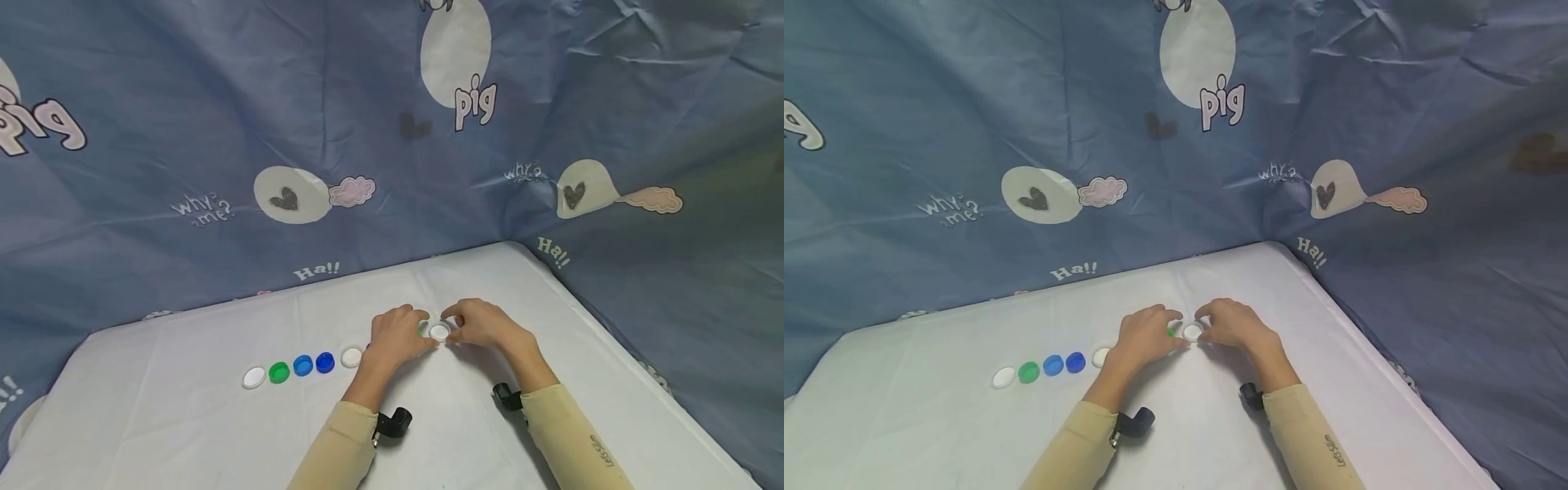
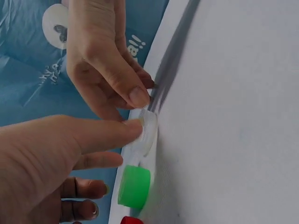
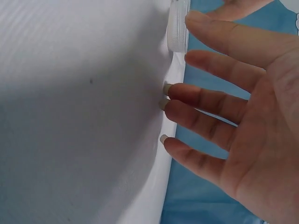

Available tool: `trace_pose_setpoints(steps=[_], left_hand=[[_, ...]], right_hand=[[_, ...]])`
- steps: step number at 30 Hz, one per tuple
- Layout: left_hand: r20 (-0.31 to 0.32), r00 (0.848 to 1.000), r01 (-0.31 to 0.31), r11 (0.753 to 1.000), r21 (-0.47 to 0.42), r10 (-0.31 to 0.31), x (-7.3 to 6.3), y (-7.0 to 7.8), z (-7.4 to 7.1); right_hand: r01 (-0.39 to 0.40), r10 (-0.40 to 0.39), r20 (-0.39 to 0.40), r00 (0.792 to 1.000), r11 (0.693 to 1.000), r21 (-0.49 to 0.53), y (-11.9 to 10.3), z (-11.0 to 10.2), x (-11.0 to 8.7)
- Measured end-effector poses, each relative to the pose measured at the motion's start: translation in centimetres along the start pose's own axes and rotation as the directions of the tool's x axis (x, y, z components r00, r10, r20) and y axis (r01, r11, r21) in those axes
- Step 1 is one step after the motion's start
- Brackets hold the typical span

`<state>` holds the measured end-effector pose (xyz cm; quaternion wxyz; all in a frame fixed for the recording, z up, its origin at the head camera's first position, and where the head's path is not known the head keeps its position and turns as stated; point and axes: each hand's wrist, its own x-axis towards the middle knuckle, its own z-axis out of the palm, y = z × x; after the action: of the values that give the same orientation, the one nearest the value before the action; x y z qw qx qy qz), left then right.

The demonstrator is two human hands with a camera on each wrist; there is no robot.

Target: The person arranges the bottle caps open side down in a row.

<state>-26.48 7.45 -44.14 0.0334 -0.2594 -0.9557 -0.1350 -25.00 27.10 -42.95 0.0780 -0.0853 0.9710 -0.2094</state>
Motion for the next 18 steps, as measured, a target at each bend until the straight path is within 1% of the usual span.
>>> trace_pose_setpoints(steps=[4, 8, 18], left_hand=[[0.003, 1.0, 0.003, 1.0, -0.002, -0.003, 0.1, 0.3, 0.2], [0.01, 1.0, -0.009, 1.0, -0.007, 0.009, 0.3, 0.5, 0.5], [-0.032, 0.999, -0.031, 0.999, -0.015, 0.031, 0.7, 0.6, 1.2]], right_hand=[[0.006, -0.006, -0.004, 1.0, 1.0, -0.005, 0.0, 0.2, 0.1], [0.002, -0.002, -0.004, 1.0, 1.0, -0.012, 0.1, 0.3, 0.2], [0.007, -0.007, -0.008, 1.0, 1.0, -0.021, 0.1, 0.5, 0.1]])
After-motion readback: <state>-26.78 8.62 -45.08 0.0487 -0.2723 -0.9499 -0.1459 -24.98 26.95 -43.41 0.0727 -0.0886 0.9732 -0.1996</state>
